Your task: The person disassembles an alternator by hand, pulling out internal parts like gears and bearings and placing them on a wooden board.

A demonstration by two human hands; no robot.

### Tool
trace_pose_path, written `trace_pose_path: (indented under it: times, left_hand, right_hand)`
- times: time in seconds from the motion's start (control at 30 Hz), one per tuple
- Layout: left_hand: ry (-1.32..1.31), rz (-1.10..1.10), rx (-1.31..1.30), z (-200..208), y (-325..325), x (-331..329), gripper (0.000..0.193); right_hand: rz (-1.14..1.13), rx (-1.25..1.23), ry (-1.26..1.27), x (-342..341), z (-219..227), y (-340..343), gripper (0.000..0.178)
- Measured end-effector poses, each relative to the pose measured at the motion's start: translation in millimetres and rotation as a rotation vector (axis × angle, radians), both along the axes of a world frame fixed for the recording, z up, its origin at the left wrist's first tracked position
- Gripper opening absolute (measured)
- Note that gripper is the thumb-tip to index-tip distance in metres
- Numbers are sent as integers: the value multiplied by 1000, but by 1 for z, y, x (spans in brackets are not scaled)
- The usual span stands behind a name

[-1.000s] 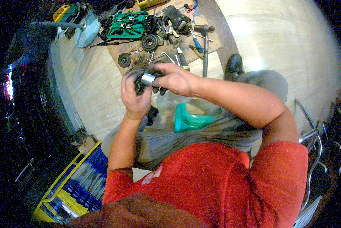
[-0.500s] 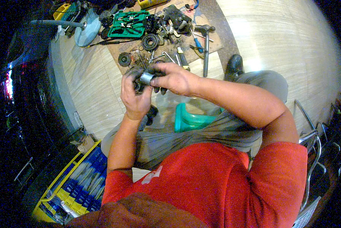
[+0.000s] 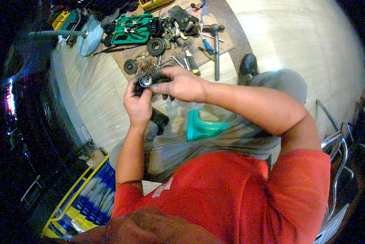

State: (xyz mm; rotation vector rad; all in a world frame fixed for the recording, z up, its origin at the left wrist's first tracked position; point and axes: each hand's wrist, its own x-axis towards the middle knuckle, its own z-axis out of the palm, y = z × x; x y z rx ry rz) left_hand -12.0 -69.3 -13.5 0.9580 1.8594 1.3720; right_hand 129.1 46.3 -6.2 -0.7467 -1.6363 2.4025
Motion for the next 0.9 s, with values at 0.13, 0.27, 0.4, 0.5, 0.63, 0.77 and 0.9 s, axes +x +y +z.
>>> trace_pose_path:
  times: [0.13, 0.27, 0.4, 0.5, 0.63, 0.77, 0.9]
  left_hand:
    - [-144, 11, -25, 7, 1, 3, 32]
    - [-157, 3, 2, 6, 1, 3, 30]
    - [-179, -19, 23, 3, 0, 2, 31]
    - [-157, -34, 5, 5, 1, 2, 33]
    - [-178, -25, 7, 5, 0, 3, 33]
    - [-200, -25, 6, 5, 2, 4, 33]
    - [-164, -28, -29, 2, 0, 2, 34]
  right_hand:
    - [20, -47, 5, 0, -1, -1, 30]
    - [39, -48, -25, 2, -1, 1, 28]
    - [45, -3, -38, 3, 2, 1, 27]
    - [35, 4, -34, 3, 2, 1, 26]
    - [40, 33, -68, 3, 5, 1, 26]
    - [36, -29, -82, 1, -1, 0, 25]
    - [37, -21, -91, 1, 1, 1, 26]
